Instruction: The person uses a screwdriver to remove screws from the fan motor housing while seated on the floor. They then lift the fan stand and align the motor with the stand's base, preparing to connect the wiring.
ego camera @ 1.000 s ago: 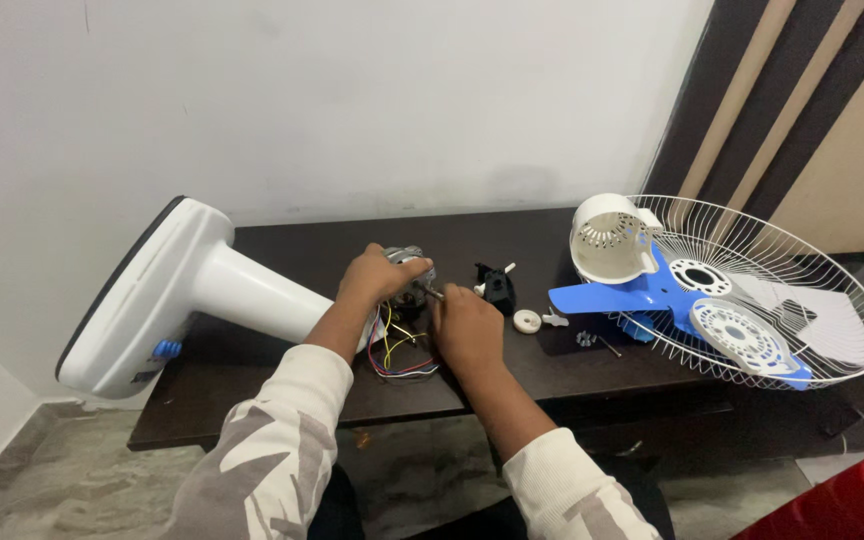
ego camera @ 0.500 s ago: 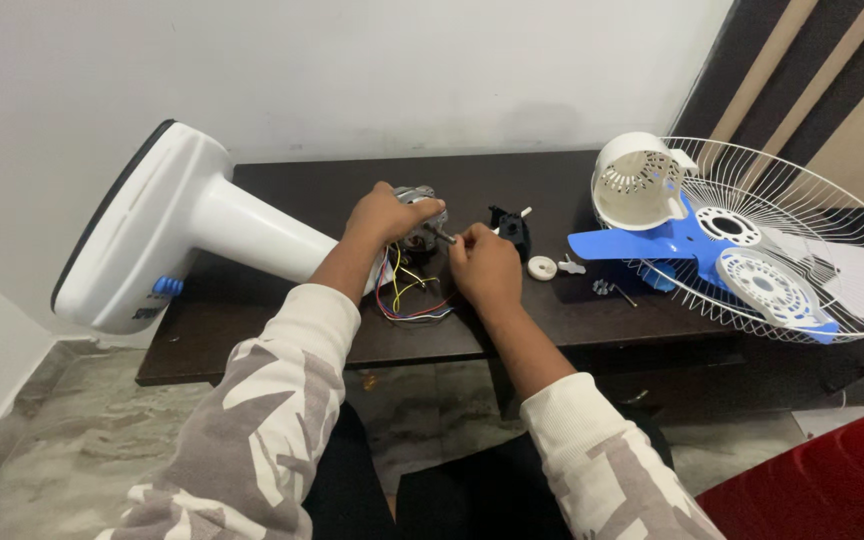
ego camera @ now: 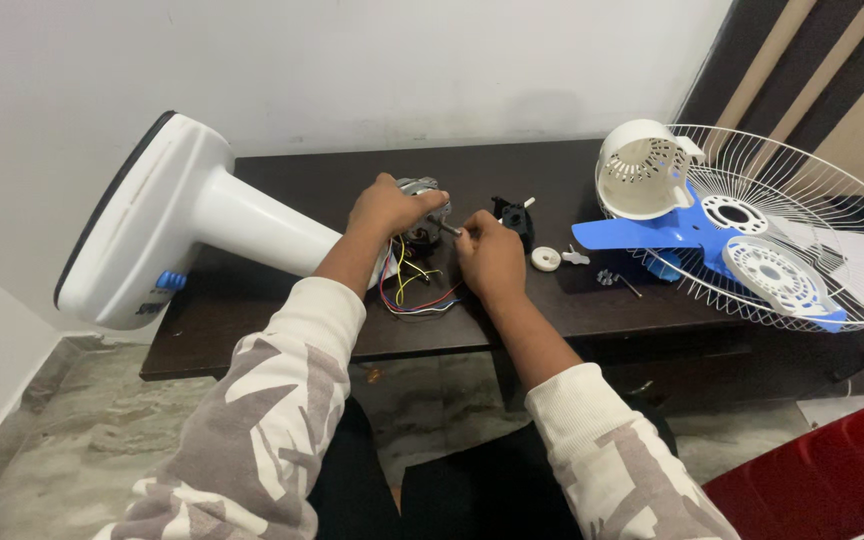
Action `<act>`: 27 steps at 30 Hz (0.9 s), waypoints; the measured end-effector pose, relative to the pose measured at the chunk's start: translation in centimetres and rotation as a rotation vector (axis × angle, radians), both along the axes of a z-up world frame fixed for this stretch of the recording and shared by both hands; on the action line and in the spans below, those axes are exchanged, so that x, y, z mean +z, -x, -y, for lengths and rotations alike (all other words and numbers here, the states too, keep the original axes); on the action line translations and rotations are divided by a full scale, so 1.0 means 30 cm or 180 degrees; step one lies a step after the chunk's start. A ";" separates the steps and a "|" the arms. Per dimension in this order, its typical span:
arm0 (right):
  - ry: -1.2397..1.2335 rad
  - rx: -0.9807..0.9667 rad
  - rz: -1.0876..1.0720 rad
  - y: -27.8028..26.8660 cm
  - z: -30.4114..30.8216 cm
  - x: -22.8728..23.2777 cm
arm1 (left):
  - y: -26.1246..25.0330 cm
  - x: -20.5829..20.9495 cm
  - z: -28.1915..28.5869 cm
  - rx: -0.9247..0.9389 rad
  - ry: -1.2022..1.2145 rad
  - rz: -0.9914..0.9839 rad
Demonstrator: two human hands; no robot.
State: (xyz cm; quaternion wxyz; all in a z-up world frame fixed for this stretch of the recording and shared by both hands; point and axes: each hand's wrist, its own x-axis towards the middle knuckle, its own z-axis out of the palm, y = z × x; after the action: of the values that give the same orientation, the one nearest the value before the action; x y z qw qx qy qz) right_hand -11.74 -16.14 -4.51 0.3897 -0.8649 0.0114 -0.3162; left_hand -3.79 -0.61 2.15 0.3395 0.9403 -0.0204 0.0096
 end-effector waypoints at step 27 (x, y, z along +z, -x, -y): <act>0.0887 -0.0029 0.0938 0.066 -0.039 0.022 | -0.070 -0.042 -0.022 -0.0175 0.0719 -0.0220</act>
State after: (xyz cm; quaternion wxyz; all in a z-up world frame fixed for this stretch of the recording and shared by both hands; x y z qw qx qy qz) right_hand -13.73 -14.97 -3.86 0.2623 -0.8548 -0.0857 -0.4396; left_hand -1.70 0.05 0.88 0.4439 0.8949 -0.0332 -0.0298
